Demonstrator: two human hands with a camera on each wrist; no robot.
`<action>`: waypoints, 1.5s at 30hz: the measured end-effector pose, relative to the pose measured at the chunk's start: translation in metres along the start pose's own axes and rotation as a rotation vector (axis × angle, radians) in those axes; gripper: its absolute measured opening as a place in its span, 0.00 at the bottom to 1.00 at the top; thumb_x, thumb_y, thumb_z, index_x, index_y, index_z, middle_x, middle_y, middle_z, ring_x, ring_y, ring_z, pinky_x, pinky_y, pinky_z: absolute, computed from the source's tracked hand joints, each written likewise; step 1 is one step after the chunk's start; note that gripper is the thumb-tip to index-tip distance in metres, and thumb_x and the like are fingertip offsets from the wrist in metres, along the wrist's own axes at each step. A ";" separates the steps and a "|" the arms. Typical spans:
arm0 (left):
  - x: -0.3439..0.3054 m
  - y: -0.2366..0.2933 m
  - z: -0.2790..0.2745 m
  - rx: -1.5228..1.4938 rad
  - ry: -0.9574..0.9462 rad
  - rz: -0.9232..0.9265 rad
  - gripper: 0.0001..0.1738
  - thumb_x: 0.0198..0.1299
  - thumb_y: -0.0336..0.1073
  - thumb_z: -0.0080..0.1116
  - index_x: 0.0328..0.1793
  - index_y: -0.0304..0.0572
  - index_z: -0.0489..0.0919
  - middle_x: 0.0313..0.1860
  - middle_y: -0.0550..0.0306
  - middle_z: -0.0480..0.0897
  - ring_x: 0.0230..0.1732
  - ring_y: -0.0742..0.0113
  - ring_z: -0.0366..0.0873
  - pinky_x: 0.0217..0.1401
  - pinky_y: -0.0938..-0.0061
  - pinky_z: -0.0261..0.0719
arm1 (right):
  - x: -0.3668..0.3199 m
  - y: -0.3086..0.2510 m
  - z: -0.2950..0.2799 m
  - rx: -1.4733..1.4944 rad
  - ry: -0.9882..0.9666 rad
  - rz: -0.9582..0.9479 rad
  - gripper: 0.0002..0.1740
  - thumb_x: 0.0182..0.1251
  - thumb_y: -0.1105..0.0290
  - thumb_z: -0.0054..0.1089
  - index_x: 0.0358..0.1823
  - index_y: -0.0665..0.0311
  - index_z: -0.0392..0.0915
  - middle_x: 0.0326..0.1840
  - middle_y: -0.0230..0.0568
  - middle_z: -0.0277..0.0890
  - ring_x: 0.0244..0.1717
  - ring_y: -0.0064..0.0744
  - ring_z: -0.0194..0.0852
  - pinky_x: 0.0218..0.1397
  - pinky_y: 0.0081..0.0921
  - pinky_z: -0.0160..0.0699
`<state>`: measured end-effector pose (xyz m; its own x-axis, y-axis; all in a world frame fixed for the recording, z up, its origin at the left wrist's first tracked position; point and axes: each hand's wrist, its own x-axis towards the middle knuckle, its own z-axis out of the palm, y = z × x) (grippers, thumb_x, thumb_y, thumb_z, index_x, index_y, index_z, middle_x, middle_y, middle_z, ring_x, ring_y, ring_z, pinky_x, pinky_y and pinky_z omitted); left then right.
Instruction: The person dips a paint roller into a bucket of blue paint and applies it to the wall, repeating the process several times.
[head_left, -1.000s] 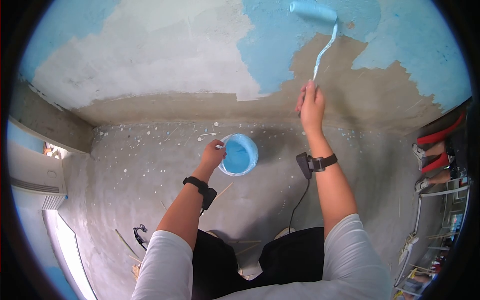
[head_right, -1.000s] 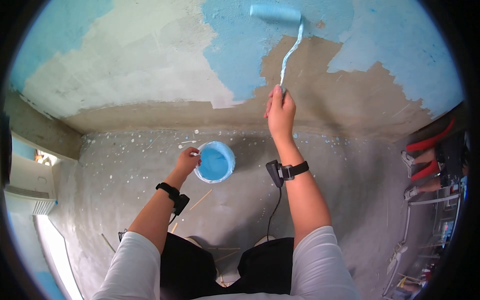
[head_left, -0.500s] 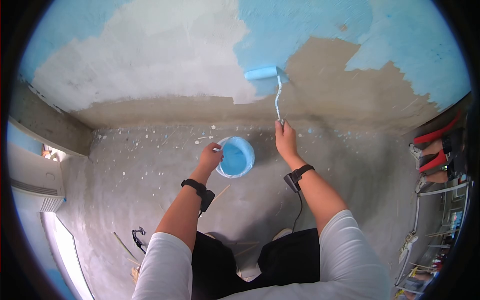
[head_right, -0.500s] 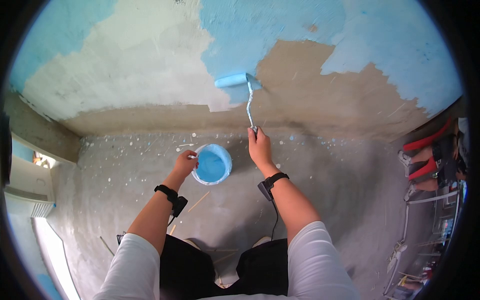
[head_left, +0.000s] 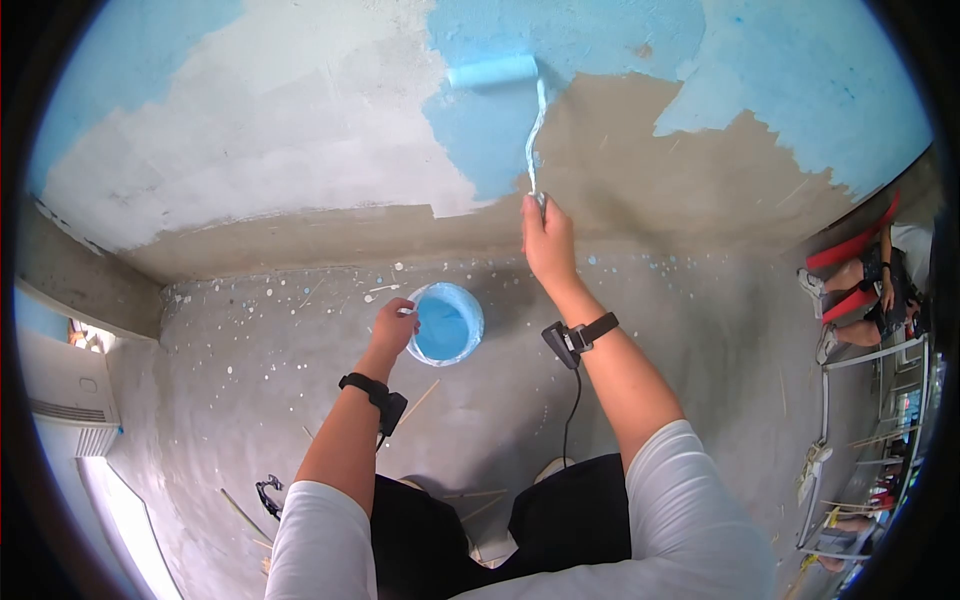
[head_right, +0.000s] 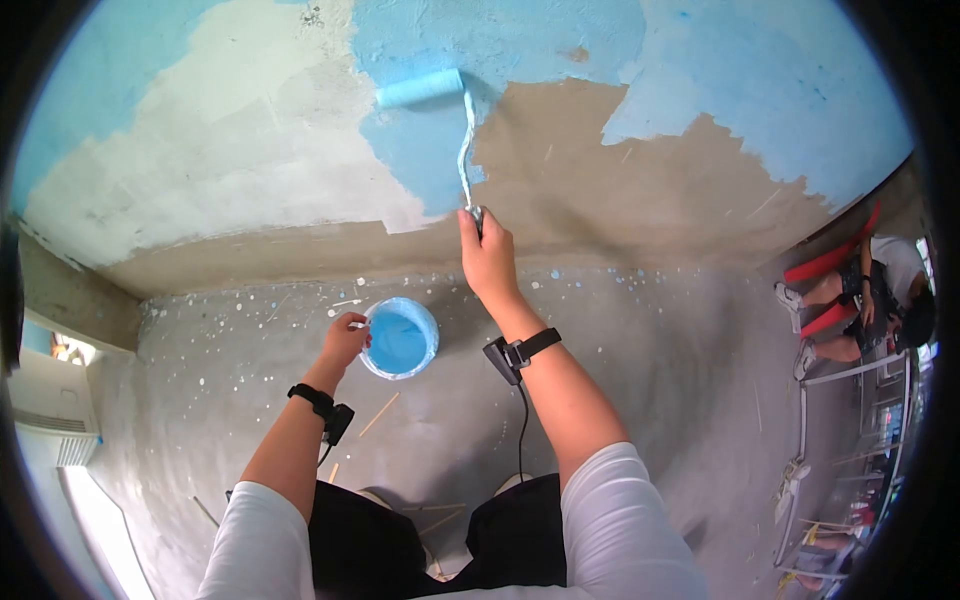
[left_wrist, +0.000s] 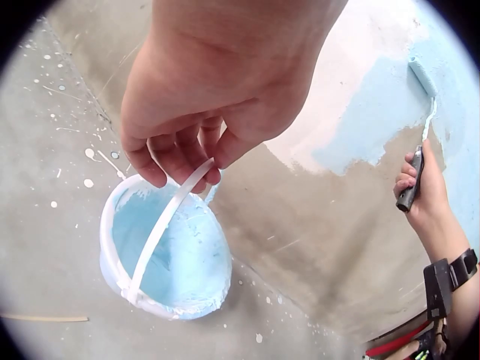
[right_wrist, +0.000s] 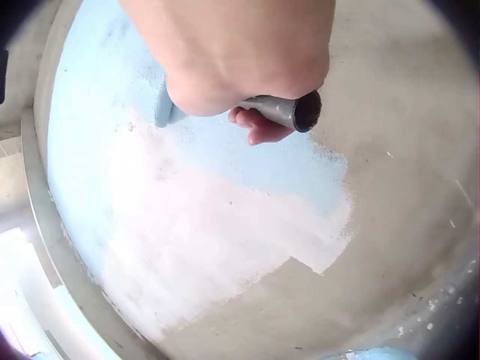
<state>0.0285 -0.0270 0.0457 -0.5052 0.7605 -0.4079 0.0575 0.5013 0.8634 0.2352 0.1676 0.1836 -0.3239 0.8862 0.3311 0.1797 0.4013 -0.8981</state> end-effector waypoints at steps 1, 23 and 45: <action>-0.002 0.003 -0.001 -0.004 -0.006 0.002 0.13 0.58 0.29 0.60 0.50 0.35 0.79 0.30 0.51 0.86 0.28 0.66 0.84 0.33 0.72 0.81 | -0.005 0.010 0.004 -0.017 0.039 0.008 0.17 0.77 0.60 0.50 0.32 0.66 0.70 0.18 0.37 0.66 0.17 0.31 0.65 0.23 0.29 0.64; 0.000 0.001 0.001 0.027 0.000 0.007 0.13 0.58 0.29 0.60 0.50 0.35 0.78 0.29 0.51 0.85 0.28 0.67 0.83 0.33 0.72 0.80 | -0.016 0.002 -0.013 -0.049 -0.112 -0.194 0.16 0.70 0.70 0.57 0.54 0.67 0.65 0.33 0.51 0.77 0.30 0.49 0.76 0.36 0.35 0.74; -0.003 -0.002 -0.002 0.015 -0.009 0.020 0.13 0.59 0.30 0.59 0.50 0.35 0.79 0.30 0.49 0.86 0.28 0.66 0.84 0.33 0.72 0.81 | 0.009 -0.134 -0.006 0.605 -0.085 0.010 0.18 0.79 0.68 0.46 0.65 0.64 0.68 0.28 0.28 0.68 0.21 0.10 0.57 0.21 0.13 0.57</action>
<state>0.0282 -0.0307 0.0459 -0.4962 0.7739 -0.3935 0.0800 0.4920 0.8669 0.2142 0.1227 0.3089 -0.4027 0.8576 0.3198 -0.3681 0.1681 -0.9145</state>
